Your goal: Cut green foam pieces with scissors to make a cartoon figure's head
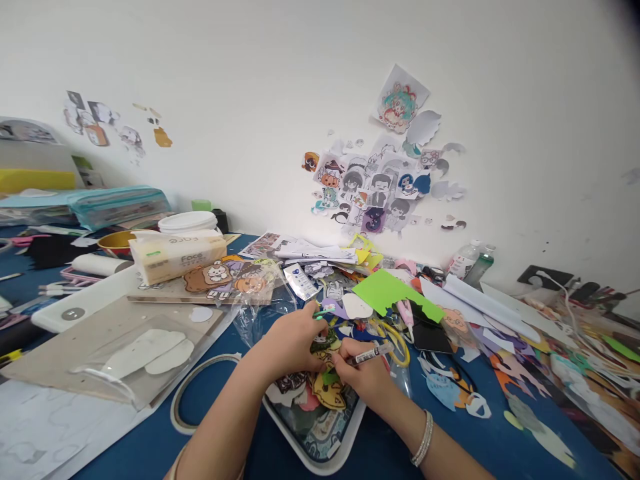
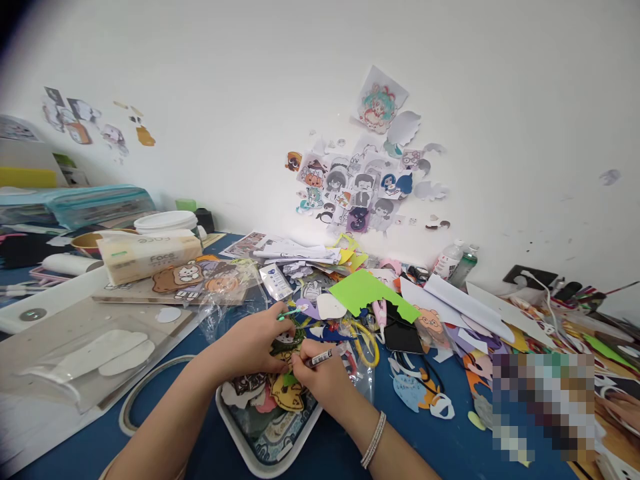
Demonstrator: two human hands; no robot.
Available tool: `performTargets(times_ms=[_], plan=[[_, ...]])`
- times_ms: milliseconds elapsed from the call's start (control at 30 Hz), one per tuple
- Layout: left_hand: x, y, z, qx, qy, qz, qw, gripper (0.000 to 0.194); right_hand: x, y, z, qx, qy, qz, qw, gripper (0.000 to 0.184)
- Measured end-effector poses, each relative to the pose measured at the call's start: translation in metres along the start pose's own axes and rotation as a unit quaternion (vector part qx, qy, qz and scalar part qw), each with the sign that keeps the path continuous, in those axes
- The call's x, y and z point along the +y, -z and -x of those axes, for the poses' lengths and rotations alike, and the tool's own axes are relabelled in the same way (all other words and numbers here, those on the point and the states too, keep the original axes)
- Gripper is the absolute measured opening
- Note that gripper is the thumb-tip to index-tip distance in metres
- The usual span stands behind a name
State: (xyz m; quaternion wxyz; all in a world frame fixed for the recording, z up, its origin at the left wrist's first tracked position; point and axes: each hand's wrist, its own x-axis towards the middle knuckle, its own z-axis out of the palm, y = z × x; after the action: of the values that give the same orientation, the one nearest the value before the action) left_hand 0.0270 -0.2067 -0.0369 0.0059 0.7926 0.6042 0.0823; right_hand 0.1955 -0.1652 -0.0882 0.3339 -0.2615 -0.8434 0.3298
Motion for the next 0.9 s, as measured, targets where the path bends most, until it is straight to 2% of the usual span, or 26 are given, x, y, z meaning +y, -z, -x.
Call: performTargets(times_ms=[600,900], plan=[[0.0034,0.004,0.0007,-0.011,0.017,0.004,1.0,0.045,-0.0011,-0.0007,0.0008,0.011,-0.003,0.002,1.0,0.032],[-0.0003,-0.0001,0.0005,0.003,-0.005,-0.001,1.0,0.043,-0.0035,-0.0001,0.0004,-0.004,-0.013,-0.009,1.0,0.03]])
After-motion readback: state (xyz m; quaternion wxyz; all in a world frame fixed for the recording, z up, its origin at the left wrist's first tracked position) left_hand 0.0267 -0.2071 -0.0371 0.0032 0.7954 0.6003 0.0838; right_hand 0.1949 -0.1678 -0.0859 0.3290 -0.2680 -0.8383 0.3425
